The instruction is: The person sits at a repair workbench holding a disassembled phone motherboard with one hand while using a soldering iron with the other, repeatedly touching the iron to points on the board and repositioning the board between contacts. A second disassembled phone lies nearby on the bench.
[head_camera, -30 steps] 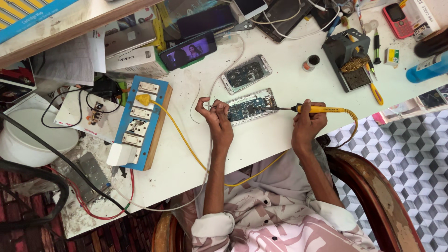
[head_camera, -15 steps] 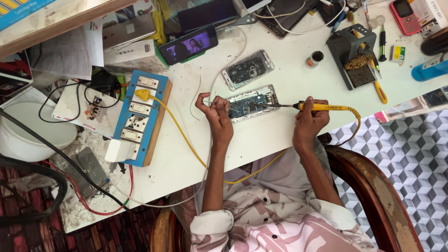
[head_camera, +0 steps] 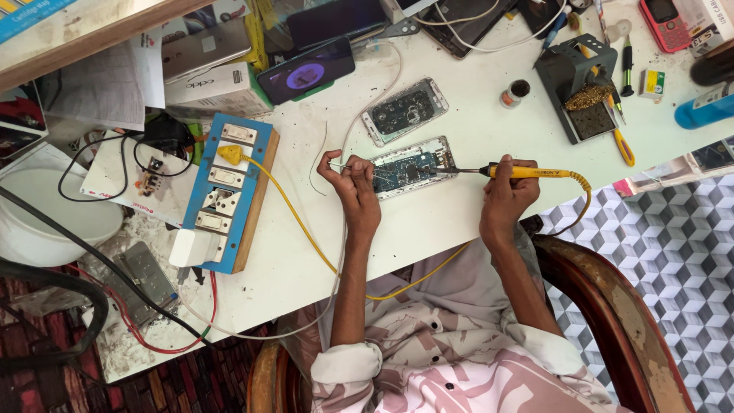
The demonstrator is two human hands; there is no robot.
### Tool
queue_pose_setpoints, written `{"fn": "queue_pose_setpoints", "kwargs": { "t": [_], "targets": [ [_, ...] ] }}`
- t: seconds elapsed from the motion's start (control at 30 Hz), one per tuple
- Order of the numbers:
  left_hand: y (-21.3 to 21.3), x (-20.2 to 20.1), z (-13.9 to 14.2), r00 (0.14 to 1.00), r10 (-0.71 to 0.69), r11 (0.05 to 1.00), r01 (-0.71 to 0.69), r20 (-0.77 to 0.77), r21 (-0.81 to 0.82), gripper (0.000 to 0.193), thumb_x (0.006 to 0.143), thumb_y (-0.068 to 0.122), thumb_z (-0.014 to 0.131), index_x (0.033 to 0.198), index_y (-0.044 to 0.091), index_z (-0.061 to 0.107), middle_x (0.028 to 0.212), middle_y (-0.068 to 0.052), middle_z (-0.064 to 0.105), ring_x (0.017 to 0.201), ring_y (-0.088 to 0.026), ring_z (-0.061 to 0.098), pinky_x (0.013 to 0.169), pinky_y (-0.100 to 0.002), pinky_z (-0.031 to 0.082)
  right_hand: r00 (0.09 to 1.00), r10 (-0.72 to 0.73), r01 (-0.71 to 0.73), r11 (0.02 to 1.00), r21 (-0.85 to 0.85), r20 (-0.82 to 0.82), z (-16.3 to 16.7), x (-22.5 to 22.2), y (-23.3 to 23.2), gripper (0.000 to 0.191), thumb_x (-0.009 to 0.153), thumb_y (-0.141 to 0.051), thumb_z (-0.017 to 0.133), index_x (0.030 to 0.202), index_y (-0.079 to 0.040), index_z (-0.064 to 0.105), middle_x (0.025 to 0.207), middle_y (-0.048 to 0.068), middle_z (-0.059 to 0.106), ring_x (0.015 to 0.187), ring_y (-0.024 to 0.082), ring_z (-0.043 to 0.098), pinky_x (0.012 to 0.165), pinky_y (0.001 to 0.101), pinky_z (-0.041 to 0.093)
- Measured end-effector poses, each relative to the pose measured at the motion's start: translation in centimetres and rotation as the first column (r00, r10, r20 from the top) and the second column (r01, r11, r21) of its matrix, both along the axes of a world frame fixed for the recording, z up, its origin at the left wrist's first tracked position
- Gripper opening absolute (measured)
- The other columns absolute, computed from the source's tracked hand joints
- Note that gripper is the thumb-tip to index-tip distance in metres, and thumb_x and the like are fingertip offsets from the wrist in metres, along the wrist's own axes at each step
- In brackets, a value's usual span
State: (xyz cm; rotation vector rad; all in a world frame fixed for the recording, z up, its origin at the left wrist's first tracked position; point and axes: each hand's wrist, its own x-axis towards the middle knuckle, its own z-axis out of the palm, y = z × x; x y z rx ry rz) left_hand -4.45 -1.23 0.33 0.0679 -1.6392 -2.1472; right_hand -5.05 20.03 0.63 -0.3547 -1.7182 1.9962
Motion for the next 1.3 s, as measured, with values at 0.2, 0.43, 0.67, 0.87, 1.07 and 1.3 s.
{"fn": "queue_pose_setpoints", "kwargs": {
  "t": [0.2, 0.43, 0.67, 0.87, 1.07, 1.3],
  "targets": [
    [-0.24, -0.27, -0.57, 1.0, -0.012, 0.997, 0.011, 0.005, 0.083, 0.027, 0.115, 0.026, 0.04, 0.135, 0.014, 0.024, 0.081, -0.003, 0.047, 0.073, -0.008, 0.038, 0.064, -0.022, 0.032, 0.999, -0.007, 0.007, 1.0, -0.001, 0.032, 0.08, -0.03, -0.04, 0.021, 0.11, -0.015, 0.059, 0.094, -0.005, 0.049, 0.069, -0.001, 0.049, 0.05, 0.004, 0.042, 0.045, 0.0228, 0.037],
    [-0.2, -0.03, -0.84, 0.999, 0.042, 0.991, -0.042, 0.005, 0.13, 0.027, 0.116, 0.029, 0.04, 0.134, 0.015, 0.027, 0.08, -0.002, 0.047, 0.069, -0.007, 0.039, 0.061, -0.021, 0.031, 0.999, -0.005, 0.004, 1.0, 0.027, 0.035, 0.16, 0.25, 0.1, 0.021, 0.11, -0.014, 0.059, 0.095, -0.005, 0.049, 0.07, -0.001, 0.049, 0.052, 0.004, 0.042, 0.047, 0.0226, 0.037],
    [-0.22, 0.25, -0.17, 1.0, 0.016, 0.993, -0.018, 0.017, 0.117, 0.027, 0.114, 0.028, 0.041, 0.133, 0.015, 0.027, 0.079, -0.004, 0.051, 0.066, -0.006, 0.038, 0.059, -0.021, 0.03, 1.0, -0.001, 0.0, 1.0, 0.026, 0.024, 0.04, 0.25, 0.23, 0.021, 0.11, -0.015, 0.059, 0.095, -0.005, 0.05, 0.069, -0.002, 0.049, 0.051, 0.004, 0.043, 0.047, 0.0225, 0.037],
    [0.19, 0.53, -0.12, 0.999, -0.03, 0.996, 0.032, -0.027, 0.089, 0.027, 0.115, 0.024, 0.043, 0.133, 0.014, 0.025, 0.085, -0.005, 0.05, 0.075, -0.008, 0.041, 0.066, -0.021, 0.033, 1.0, -0.006, 0.005, 0.999, 0.048, 0.027, 0.11, 0.17, 0.31, 0.021, 0.11, -0.016, 0.06, 0.095, -0.005, 0.05, 0.07, -0.002, 0.05, 0.051, 0.004, 0.043, 0.047, 0.0224, 0.037],
    [0.2, 0.61, -0.25, 0.998, -0.049, 0.999, 0.049, -0.04, 0.014, 0.022, 0.115, 0.018, 0.041, 0.13, 0.012, 0.025, 0.086, -0.005, 0.046, 0.079, -0.011, 0.041, 0.073, -0.025, 0.037, 1.0, 0.006, -0.007, 0.998, 0.057, 0.023, 0.18, 0.29, 0.12, 0.021, 0.111, -0.017, 0.06, 0.095, -0.005, 0.051, 0.069, -0.001, 0.05, 0.051, 0.004, 0.043, 0.047, 0.0222, 0.037],
    [-0.04, 0.45, -0.35, 0.998, -0.019, 0.998, 0.015, -0.063, -0.061, 0.017, 0.116, 0.016, 0.039, 0.126, 0.011, 0.026, 0.082, -0.005, 0.043, 0.079, -0.013, 0.041, 0.077, -0.028, 0.039, 1.0, -0.001, -0.001, 0.999, 0.05, 0.027, -0.03, 0.3, -0.07, 0.022, 0.11, -0.017, 0.06, 0.095, -0.005, 0.05, 0.07, -0.001, 0.051, 0.052, 0.004, 0.043, 0.047, 0.0227, 0.038]
  ]
}}
